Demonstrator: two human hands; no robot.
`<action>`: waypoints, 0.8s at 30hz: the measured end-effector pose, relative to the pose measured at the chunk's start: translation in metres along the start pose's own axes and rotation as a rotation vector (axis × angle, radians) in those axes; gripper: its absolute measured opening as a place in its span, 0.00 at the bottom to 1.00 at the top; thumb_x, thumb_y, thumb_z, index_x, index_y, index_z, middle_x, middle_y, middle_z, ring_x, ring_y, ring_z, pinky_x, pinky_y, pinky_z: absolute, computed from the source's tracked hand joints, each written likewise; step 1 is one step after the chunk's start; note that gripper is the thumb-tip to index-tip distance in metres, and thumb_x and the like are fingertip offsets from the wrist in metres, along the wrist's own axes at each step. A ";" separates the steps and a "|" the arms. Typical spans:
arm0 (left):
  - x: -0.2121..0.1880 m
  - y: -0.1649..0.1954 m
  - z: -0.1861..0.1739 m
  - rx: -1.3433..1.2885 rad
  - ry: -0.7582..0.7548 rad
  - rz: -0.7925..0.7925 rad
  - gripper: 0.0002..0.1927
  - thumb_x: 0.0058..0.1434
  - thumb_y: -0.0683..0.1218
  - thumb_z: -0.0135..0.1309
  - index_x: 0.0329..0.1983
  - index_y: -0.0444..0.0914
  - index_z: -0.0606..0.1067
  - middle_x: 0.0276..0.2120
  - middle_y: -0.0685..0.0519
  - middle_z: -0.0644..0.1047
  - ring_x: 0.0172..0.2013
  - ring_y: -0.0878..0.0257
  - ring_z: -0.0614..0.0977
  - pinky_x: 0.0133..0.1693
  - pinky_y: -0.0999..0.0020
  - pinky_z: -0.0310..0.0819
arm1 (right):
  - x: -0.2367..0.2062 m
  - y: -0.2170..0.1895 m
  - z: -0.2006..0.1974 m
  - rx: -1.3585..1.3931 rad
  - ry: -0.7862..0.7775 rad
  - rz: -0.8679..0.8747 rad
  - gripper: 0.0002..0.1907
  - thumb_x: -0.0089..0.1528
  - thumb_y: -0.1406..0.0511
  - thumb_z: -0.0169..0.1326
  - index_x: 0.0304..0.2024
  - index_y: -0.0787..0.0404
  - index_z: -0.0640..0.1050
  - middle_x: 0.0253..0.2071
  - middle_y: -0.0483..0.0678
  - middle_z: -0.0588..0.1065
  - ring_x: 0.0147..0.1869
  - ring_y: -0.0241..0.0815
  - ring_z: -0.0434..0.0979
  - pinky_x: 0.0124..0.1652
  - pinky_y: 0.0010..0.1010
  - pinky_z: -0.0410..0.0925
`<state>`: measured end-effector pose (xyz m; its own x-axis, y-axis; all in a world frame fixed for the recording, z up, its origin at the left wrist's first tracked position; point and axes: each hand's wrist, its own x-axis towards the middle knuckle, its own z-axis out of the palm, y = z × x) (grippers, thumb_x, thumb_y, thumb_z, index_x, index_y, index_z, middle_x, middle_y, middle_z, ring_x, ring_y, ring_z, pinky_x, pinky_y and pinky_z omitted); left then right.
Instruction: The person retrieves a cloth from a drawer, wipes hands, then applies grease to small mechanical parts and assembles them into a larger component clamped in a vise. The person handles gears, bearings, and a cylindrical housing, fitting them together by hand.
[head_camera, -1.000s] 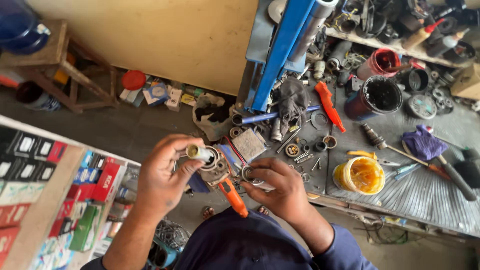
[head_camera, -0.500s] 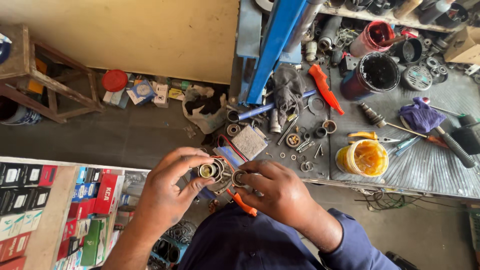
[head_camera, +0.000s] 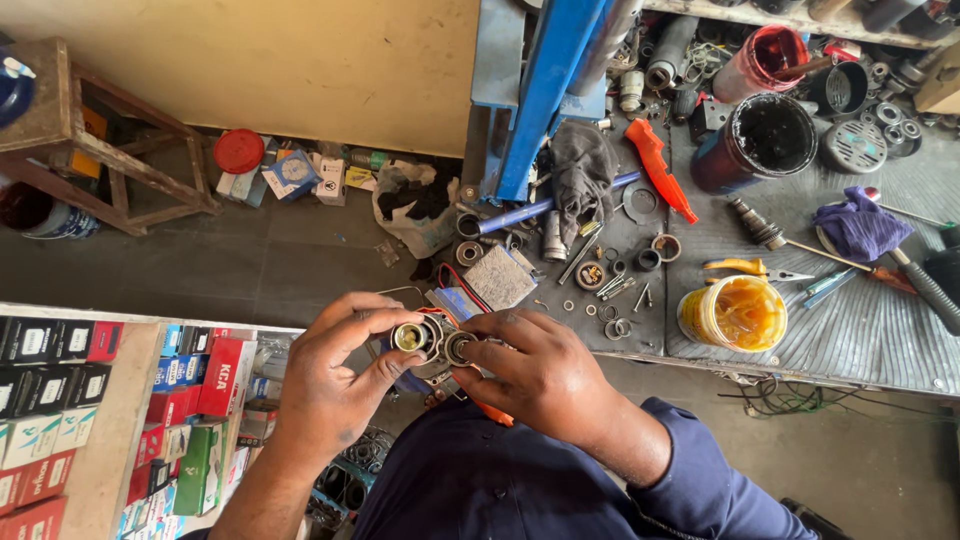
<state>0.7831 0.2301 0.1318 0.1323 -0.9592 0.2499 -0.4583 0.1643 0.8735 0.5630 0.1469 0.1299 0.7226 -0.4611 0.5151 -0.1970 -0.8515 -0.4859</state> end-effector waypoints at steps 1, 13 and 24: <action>0.000 0.000 0.000 0.013 0.002 -0.014 0.19 0.51 0.41 0.68 0.48 0.37 0.81 0.43 0.52 0.80 0.45 0.61 0.84 0.46 0.68 0.78 | -0.001 0.000 0.000 0.005 0.003 -0.004 0.14 0.56 0.64 0.69 0.41 0.59 0.79 0.46 0.48 0.78 0.45 0.48 0.80 0.42 0.36 0.74; 0.004 0.004 -0.012 -0.131 -0.117 -0.040 0.18 0.56 0.38 0.62 0.51 0.34 0.79 0.44 0.50 0.80 0.45 0.61 0.83 0.46 0.68 0.79 | -0.015 0.008 0.015 0.062 0.055 0.035 0.15 0.56 0.65 0.69 0.43 0.58 0.80 0.49 0.46 0.78 0.47 0.45 0.81 0.44 0.34 0.75; 0.002 0.010 -0.002 0.009 -0.016 -0.021 0.16 0.57 0.41 0.65 0.49 0.35 0.78 0.44 0.50 0.81 0.42 0.63 0.86 0.44 0.69 0.83 | -0.026 0.002 0.019 -0.018 0.098 0.005 0.16 0.57 0.66 0.70 0.44 0.59 0.78 0.49 0.48 0.78 0.49 0.46 0.82 0.45 0.35 0.75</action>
<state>0.7803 0.2306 0.1420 0.1279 -0.9660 0.2246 -0.4638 0.1419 0.8745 0.5562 0.1614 0.1021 0.6536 -0.4870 0.5794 -0.2133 -0.8530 -0.4763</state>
